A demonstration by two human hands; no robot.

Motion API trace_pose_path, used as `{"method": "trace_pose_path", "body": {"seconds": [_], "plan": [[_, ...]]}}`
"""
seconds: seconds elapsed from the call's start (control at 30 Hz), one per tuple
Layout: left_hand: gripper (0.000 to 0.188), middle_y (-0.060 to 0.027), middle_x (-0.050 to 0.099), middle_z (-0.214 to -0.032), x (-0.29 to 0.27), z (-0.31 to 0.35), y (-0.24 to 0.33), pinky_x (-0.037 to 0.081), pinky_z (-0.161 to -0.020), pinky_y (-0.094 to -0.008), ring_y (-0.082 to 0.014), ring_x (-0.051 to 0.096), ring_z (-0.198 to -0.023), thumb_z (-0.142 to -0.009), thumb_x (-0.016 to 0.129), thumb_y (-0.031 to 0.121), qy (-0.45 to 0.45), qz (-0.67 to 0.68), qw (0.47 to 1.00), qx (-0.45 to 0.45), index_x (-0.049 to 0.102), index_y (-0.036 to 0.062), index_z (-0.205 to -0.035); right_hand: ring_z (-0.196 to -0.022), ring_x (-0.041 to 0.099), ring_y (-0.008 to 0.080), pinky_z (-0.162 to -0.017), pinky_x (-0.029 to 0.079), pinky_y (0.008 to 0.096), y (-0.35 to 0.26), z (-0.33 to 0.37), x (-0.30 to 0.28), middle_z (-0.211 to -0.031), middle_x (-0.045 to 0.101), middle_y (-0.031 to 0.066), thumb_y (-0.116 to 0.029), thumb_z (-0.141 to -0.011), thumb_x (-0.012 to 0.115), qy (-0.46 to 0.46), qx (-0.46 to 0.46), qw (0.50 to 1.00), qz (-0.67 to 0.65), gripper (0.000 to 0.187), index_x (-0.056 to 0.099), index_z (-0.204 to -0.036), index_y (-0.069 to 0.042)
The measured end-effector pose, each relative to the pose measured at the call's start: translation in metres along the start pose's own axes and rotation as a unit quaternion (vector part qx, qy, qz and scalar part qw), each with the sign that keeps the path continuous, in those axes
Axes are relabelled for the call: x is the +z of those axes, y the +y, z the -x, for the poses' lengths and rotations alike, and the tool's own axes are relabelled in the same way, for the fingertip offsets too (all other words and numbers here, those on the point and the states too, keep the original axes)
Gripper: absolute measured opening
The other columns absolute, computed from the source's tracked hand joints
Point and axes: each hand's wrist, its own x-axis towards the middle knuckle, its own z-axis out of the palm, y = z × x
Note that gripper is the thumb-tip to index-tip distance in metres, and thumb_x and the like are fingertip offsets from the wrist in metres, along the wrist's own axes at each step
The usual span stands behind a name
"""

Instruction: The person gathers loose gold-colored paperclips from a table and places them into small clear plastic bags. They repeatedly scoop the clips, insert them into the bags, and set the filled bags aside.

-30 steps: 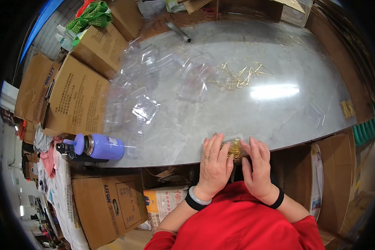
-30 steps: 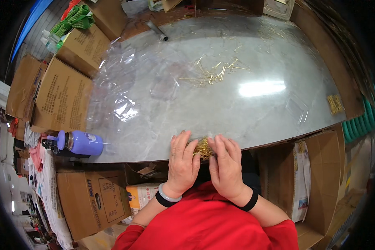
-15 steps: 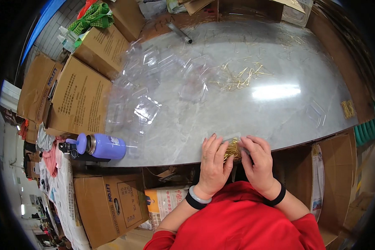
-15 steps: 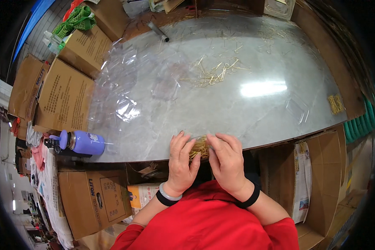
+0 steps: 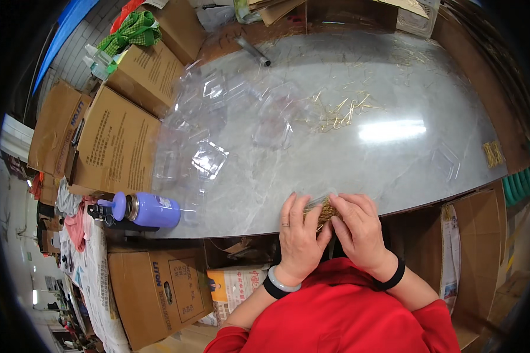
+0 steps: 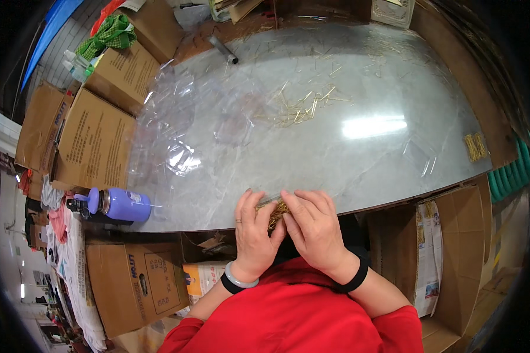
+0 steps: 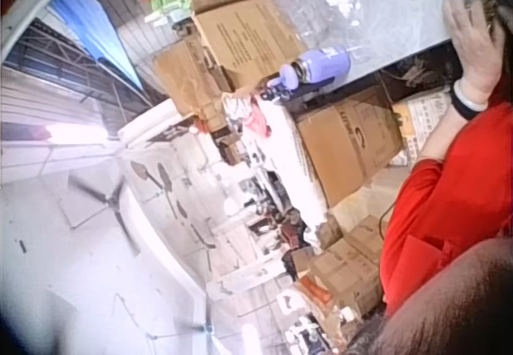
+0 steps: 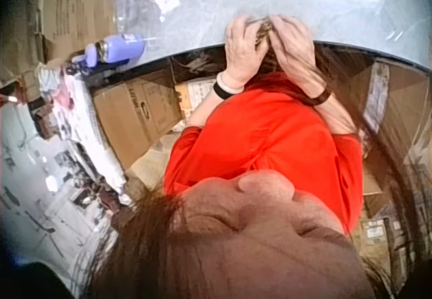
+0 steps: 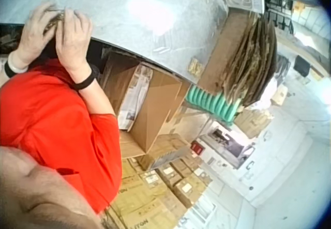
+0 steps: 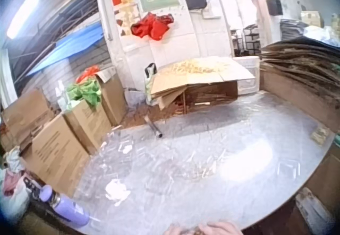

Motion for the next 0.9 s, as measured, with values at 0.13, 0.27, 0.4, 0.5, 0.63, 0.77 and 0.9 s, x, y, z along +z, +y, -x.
{"method": "trace_pose_path", "body": {"seconds": [0.13,0.27,0.4,0.5,0.63,0.77,0.9], "plan": [[0.051,-0.0221,0.043,-0.14,-0.003,-0.004,-0.007,0.036,-0.111,-0.0531,-0.0457,0.037,-0.137,-0.086,0.073,0.015,-0.025,0.023,0.999,-0.002,0.053,0.0007,-0.131,-0.119,0.055,0.0362,-0.102,0.041,0.0515,-0.004,0.006,0.001,-0.134,0.055,0.0173,-0.014,-0.086,0.071,-0.012,0.012,0.999,-0.032,0.05,0.057,-0.132,-0.001],[0.068,-0.0249,0.035,-0.151,-0.014,-0.005,-0.016,0.03,-0.117,-0.0518,-0.0471,0.03,-0.143,-0.086,0.068,0.009,-0.065,0.107,0.992,0.008,0.037,-0.0026,-0.146,-0.141,0.034,0.0395,-0.116,0.024,0.0589,-0.001,0.006,-0.002,-0.151,0.042,0.0218,-0.036,-0.087,0.072,-0.139,-0.024,0.984,0.105,0.063,0.054,-0.137,-0.002],[0.085,-0.0257,0.026,-0.159,-0.028,-0.002,-0.027,0.022,-0.122,-0.0481,-0.0425,0.023,-0.15,-0.084,0.058,0.003,-0.125,0.257,0.958,-0.028,0.015,-0.0038,-0.157,-0.142,0.036,0.0406,-0.116,0.023,0.0609,0.002,0.011,0.001,-0.153,0.038,0.0219,-0.038,-0.081,0.077,-0.141,-0.033,0.982,0.122,0.076,0.049,-0.142,-0.003],[0.091,-0.0253,0.022,-0.162,-0.027,0.006,-0.032,0.019,-0.123,-0.0457,-0.0389,0.021,-0.152,-0.082,0.055,0.001,-0.112,0.399,0.906,-0.086,0.007,-0.0026,-0.159,-0.141,0.037,0.0418,-0.116,0.023,0.0617,0.001,0.012,0.008,-0.154,0.037,0.0216,-0.037,-0.076,0.082,-0.108,-0.026,0.989,0.095,0.082,0.048,-0.144,-0.006],[0.092,-0.0242,0.02,-0.163,-0.021,0.01,-0.03,0.018,-0.124,-0.0451,-0.0371,0.02,-0.153,-0.082,0.054,0.0,-0.103,0.399,0.906,-0.094,0.005,-0.0018,-0.16,-0.134,0.044,0.0425,-0.114,0.028,0.0603,-0.012,0.003,0.01,-0.15,0.041,0.0211,-0.031,-0.072,0.085,-0.106,-0.002,0.989,0.106,0.078,0.053,-0.14,-0.012],[0.091,-0.0233,0.019,-0.163,-0.023,0.01,-0.025,0.019,-0.124,-0.046,-0.0361,0.02,-0.153,-0.083,0.054,-0.001,-0.103,0.466,0.873,-0.105,0.006,-0.0021,-0.16,-0.123,0.05,0.0401,-0.106,0.04,0.0538,-0.002,0.003,0.019,-0.147,0.045,0.0207,-0.027,-0.072,0.085,-0.086,-0.032,0.987,0.128,0.069,0.059,-0.135,-0.013],[0.085,-0.0233,0.019,-0.163,-0.038,0.004,-0.02,0.021,-0.123,-0.0471,-0.0352,0.021,-0.153,-0.085,0.054,0.002,-0.073,0.514,0.85,-0.085,0.011,-0.0031,-0.159,-0.118,0.052,0.037,-0.098,0.046,0.0489,-0.012,-0.008,-0.002,-0.141,0.049,0.0183,-0.024,-0.071,0.085,-0.055,-0.059,0.992,0.096,0.063,0.061,-0.129,-0.013]]}}
